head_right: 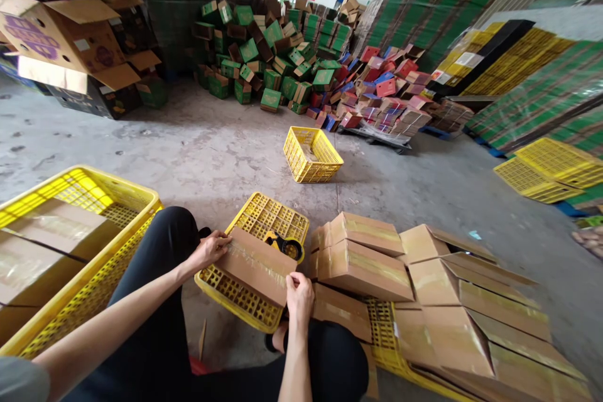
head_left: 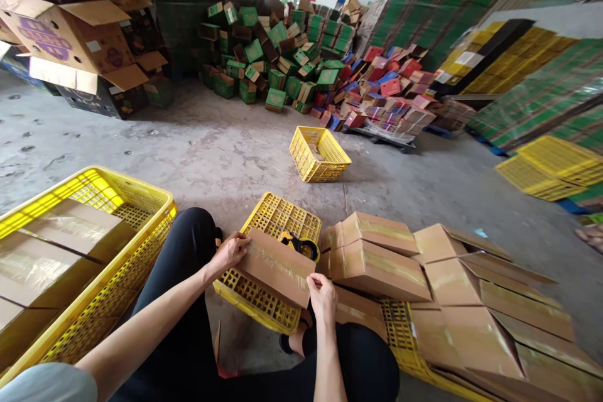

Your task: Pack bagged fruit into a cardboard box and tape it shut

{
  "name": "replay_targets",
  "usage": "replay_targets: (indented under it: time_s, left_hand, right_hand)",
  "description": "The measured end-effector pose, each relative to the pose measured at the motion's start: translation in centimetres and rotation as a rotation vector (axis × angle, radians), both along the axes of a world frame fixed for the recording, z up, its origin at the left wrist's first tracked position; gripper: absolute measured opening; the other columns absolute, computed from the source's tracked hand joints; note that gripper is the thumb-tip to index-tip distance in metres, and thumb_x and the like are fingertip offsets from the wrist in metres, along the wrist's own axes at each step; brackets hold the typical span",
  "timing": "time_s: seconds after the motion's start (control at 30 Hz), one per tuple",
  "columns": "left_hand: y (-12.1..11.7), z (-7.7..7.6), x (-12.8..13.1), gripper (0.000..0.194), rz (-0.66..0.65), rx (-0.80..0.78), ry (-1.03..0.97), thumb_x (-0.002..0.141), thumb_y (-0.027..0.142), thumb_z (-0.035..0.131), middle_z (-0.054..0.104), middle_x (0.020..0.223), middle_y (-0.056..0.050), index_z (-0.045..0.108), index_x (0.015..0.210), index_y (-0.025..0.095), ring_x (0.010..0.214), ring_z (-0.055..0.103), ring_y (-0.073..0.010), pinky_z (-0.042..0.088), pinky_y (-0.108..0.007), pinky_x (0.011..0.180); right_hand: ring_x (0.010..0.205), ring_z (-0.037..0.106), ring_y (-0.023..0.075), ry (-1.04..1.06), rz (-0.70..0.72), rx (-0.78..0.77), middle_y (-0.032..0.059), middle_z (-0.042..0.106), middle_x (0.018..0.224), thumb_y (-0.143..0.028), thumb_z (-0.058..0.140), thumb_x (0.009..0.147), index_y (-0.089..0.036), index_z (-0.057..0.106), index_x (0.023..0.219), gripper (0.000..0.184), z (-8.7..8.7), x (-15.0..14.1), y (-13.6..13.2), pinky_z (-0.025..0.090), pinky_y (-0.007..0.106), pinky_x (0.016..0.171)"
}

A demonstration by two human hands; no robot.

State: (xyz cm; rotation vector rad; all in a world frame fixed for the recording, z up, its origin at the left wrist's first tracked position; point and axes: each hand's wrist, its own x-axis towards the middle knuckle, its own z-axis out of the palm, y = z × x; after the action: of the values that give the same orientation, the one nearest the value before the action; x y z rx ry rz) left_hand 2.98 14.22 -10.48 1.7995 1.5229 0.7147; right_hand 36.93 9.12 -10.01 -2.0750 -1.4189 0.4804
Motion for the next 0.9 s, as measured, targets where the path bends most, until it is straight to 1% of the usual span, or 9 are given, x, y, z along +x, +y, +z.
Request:
replay_targets:
  time_s: [0.1, 0.2, 0.33, 0.5, 0.6, 0.67, 0.77, 0.83, 0.9]
  left_hand:
    - [0.0, -0.1, 0.1, 0.037, 0.008, 0.015, 0.003, 0.088, 0.014, 0.062, 0.071, 0.121, -0.010, 0.084, 0.117, 0.022, 0.102, 0.073, -0.0233, 0.054, -0.029, 0.094]
    - [0.0, -0.3, 0.2, 0.032, 0.029, 0.021, -0.012, 0.091, 0.018, 0.062, 0.072, 0.117, -0.010, 0.085, 0.113, 0.022, 0.098, 0.073, -0.0230, 0.054, -0.030, 0.093]
    - [0.3, -0.6, 0.3, 0.027, 0.089, 0.020, -0.048, 0.094, 0.022, 0.062, 0.073, 0.111, -0.010, 0.086, 0.108, 0.021, 0.100, 0.073, -0.0241, 0.053, -0.030, 0.091]
    - [0.8, -0.7, 0.6, 0.024, 0.153, 0.015, -0.078, 0.091, 0.021, 0.065, 0.074, 0.103, -0.009, 0.085, 0.105, 0.018, 0.092, 0.072, -0.0217, 0.053, -0.029, 0.086]
    - [1.0, -0.7, 0.8, 0.021, 0.212, -0.024, -0.115, 0.088, 0.020, 0.067, 0.074, 0.098, -0.007, 0.083, 0.102, 0.017, 0.086, 0.071, -0.0199, 0.054, -0.029, 0.083]
    - [1.2, -0.9, 0.9, 0.020, 0.243, -0.043, -0.138, 0.087, 0.020, 0.068, 0.075, 0.098, -0.006, 0.080, 0.103, 0.017, 0.086, 0.071, -0.0199, 0.055, -0.029, 0.084]
    - [1.3, -1.2, 1.0, 0.027, 0.265, -0.054, -0.150, 0.085, 0.023, 0.069, 0.076, 0.109, -0.009, 0.076, 0.111, 0.016, 0.094, 0.073, -0.0217, 0.057, -0.032, 0.089]
    - [1.3, -1.4, 1.0, 0.039, 0.286, -0.096, -0.193, 0.086, 0.029, 0.070, 0.076, 0.118, -0.012, 0.073, 0.122, 0.015, 0.102, 0.075, -0.0245, 0.057, -0.035, 0.093]
    - [1.4, -1.5, 0.9, 0.054, 0.299, -0.195, -0.281, 0.085, 0.038, 0.072, 0.076, 0.125, -0.016, 0.069, 0.132, 0.013, 0.110, 0.075, -0.0294, 0.057, -0.038, 0.097]
  right_hand:
    - [0.080, 0.076, 0.0282, -0.011, -0.002, -0.001, 0.0085, 0.080, 0.085, -0.037, 0.065, 0.078, -0.024, 0.080, 0.082, 0.021, 0.0, 0.0, 0.2, 0.056, 0.036, 0.077]
    - [0.079, 0.076, 0.0279, -0.019, -0.007, 0.002, 0.0079, 0.079, 0.083, -0.037, 0.065, 0.077, -0.024, 0.078, 0.080, 0.018, -0.2, 0.0, 0.3, 0.056, 0.036, 0.076]
    - [0.080, 0.076, 0.0288, -0.016, -0.013, 0.000, 0.0092, 0.079, 0.084, -0.037, 0.065, 0.077, -0.023, 0.077, 0.081, 0.019, -0.5, -0.1, 0.3, 0.056, 0.036, 0.077]
    - [0.080, 0.076, 0.0274, 0.006, -0.023, -0.019, 0.0084, 0.079, 0.084, -0.038, 0.065, 0.078, -0.023, 0.075, 0.082, 0.018, -0.6, -0.1, 0.3, 0.056, 0.035, 0.079]
    - [0.084, 0.077, 0.0284, 0.014, -0.036, -0.039, 0.0102, 0.081, 0.088, -0.039, 0.066, 0.078, -0.022, 0.076, 0.086, 0.021, -0.7, 0.1, 0.3, 0.057, 0.036, 0.082]
    - [0.088, 0.078, 0.0294, 0.018, -0.045, -0.055, 0.0126, 0.082, 0.094, -0.039, 0.067, 0.078, -0.019, 0.077, 0.097, 0.029, -0.9, 0.2, 0.3, 0.057, 0.037, 0.082]
    - [0.091, 0.079, 0.0298, 0.033, -0.045, -0.086, 0.0150, 0.083, 0.104, -0.039, 0.067, 0.079, -0.016, 0.077, 0.114, 0.043, -1.1, 0.4, 0.5, 0.059, 0.036, 0.083]
    - [0.092, 0.080, 0.0297, 0.045, -0.035, -0.111, 0.0142, 0.084, 0.105, -0.038, 0.067, 0.080, -0.016, 0.078, 0.117, 0.044, -1.4, 0.5, 0.6, 0.059, 0.036, 0.083]
    - [0.093, 0.080, 0.0297, 0.054, -0.023, -0.138, 0.0128, 0.084, 0.104, -0.037, 0.066, 0.082, -0.017, 0.079, 0.115, 0.042, -1.7, 0.6, 0.6, 0.060, 0.035, 0.083]
